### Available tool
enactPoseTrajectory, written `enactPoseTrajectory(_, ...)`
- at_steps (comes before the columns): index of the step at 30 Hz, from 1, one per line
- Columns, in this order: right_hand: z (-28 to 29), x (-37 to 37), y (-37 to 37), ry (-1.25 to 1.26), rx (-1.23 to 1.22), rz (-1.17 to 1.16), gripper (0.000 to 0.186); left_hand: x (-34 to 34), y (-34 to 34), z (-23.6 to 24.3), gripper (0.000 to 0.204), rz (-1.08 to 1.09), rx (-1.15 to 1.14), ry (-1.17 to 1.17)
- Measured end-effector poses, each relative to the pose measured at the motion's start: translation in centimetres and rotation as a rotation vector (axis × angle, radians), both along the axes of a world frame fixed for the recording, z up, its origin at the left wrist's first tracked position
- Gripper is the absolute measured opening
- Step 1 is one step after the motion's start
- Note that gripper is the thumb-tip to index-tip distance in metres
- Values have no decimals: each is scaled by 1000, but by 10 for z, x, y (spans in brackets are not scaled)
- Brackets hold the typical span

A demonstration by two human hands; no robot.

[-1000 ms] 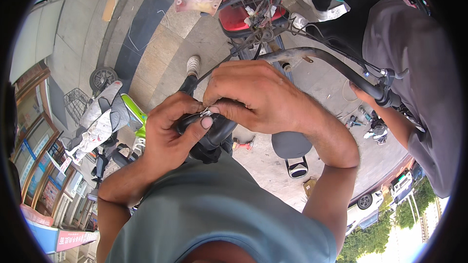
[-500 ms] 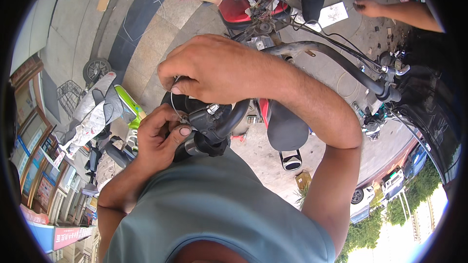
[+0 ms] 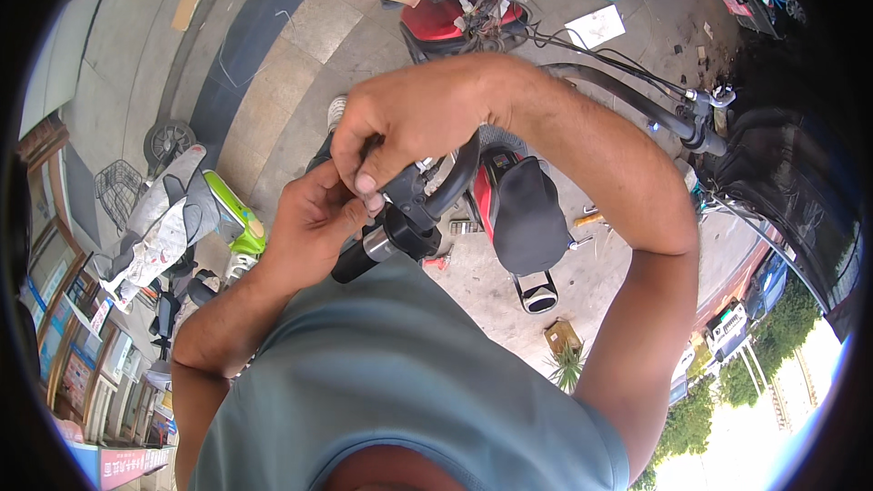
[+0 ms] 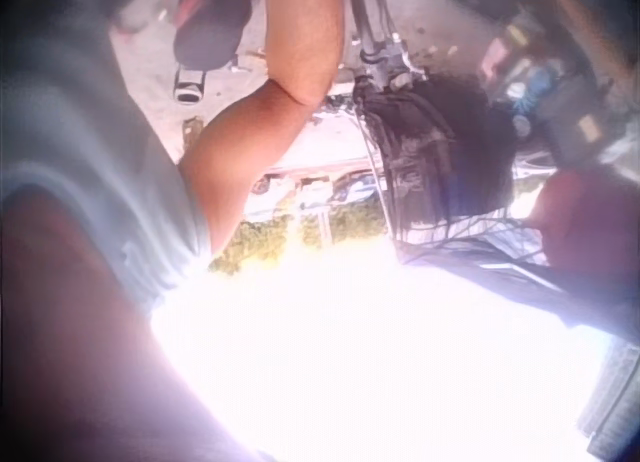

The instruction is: The person kneels to work on the rear wheel and undercarriage of a red scooter, using a socket wrench set and a cordless impact driver. They then stand to remove the handlebars and front body panels, exposing the internal wiring and frame.

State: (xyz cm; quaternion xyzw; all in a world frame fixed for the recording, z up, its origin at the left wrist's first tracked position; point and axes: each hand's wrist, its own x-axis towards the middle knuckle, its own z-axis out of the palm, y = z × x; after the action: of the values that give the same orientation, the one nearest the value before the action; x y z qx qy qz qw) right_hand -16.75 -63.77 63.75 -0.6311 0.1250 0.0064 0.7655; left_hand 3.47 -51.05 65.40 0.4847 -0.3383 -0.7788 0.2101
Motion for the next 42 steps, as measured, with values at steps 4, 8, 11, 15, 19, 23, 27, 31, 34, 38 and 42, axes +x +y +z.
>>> enactPoseTrajectory(4, -6, -43, -34, -198, 112, -801, 16, 8, 11, -5, 26, -49, 21, 75)
enactPoseTrajectory(8, -24, -34, -31, -66, 36, -1302, 15, 10, 10, -8, 44, -123, -63, 96)
enactPoseTrajectory(11, -37, 18, -17, -17, -401, -1174, 22, 11, 13, -12, 41, -128, -52, 93)
enactPoseTrajectory(15, -25, 58, 14, 304, -775, -514, 15, 25, -15, -36, 25, -124, -73, 78)
enactPoseTrajectory(19, 27, -2, 44, 361, -1095, -963, 12, 44, -56, -115, 18, -40, 33, -32)
enactPoseTrajectory(23, 40, -92, 111, 1005, -932, -1598, 24, 24, -93, -187, 16, -206, -113, -100)
enactPoseTrajectory(27, -30, -86, 135, 624, -417, -1924, 29, -41, -114, -215, 18, -390, 24, 12)
enactPoseTrajectory(31, -31, -70, 126, 397, -206, -2090, 31, -59, -108, -210, 23, -493, 228, 156)
enactPoseTrajectory(34, -79, -96, 185, 469, 75, -2224, 61, -58, -74, -170, 29, -564, 423, 360)
enactPoseTrajectory(38, -209, -104, 167, 829, -172, -1810, 73, -39, -46, -138, 48, -438, 752, 610)
enactPoseTrajectory(42, -217, -69, 95, 262, -56, -2032, 31, -38, -26, -119, 65, -325, 813, 915)
